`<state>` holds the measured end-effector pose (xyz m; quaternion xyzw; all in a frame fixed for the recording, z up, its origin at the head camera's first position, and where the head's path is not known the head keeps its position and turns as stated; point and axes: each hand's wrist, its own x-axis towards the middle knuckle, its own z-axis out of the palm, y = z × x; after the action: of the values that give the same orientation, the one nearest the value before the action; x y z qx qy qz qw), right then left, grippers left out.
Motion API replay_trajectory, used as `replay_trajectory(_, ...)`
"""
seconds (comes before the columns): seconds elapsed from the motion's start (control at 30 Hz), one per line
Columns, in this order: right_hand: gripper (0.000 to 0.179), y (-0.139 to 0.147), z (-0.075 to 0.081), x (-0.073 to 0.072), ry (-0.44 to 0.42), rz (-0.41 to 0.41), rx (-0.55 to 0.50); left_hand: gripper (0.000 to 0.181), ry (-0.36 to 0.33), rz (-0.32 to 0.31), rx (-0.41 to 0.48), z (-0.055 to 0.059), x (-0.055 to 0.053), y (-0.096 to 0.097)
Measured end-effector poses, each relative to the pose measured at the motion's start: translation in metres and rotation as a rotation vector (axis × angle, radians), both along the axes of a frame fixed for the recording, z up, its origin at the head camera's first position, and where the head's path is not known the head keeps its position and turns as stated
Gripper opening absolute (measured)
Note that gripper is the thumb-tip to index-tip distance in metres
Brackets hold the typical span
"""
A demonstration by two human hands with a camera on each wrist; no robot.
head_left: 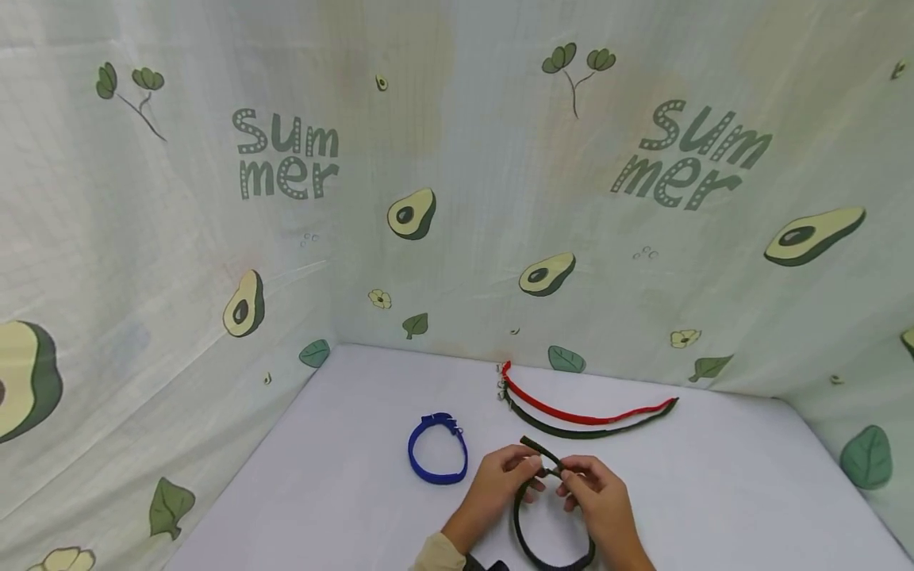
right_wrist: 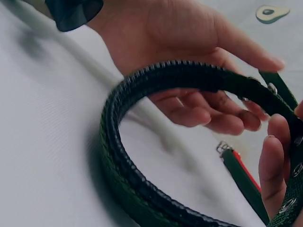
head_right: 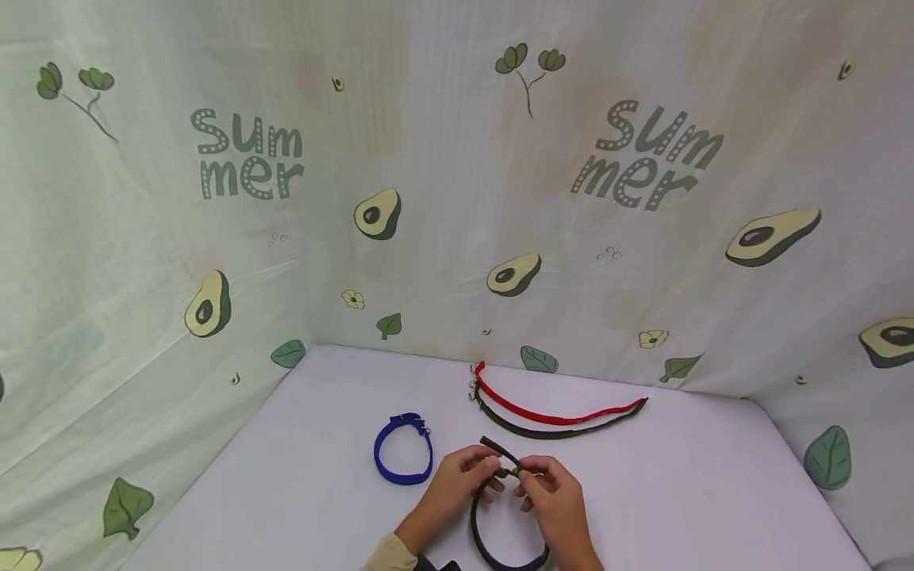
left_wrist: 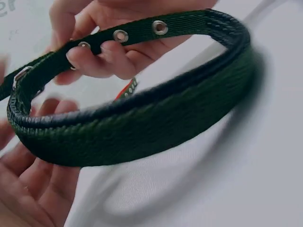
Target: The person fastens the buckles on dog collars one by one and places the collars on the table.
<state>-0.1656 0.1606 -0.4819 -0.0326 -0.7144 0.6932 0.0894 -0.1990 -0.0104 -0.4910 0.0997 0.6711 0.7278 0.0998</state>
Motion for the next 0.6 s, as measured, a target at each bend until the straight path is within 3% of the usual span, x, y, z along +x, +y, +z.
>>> replay_trajectory(0.1, 0.02, 0.002, 0.005, -0.002, 0.011, -0.013, -0.029, 0.035, 0.009, -0.024, -0.022, 0.002, 0.0, 0.005)
replay_trajectory(0.33, 0.02, 0.0, 0.009, -0.005, 0.019, -0.05, -0.043, 0.032, 0.031, 0.03, -0.007, 0.008, 0.0, 0.01)
replay_trajectory(0.6, 0.025, -0.006, 0.011, -0.013, 0.21, -0.084, -0.092, 0.034, 0.088, 0.04, 0.059, 0.012, -0.007, 0.013)
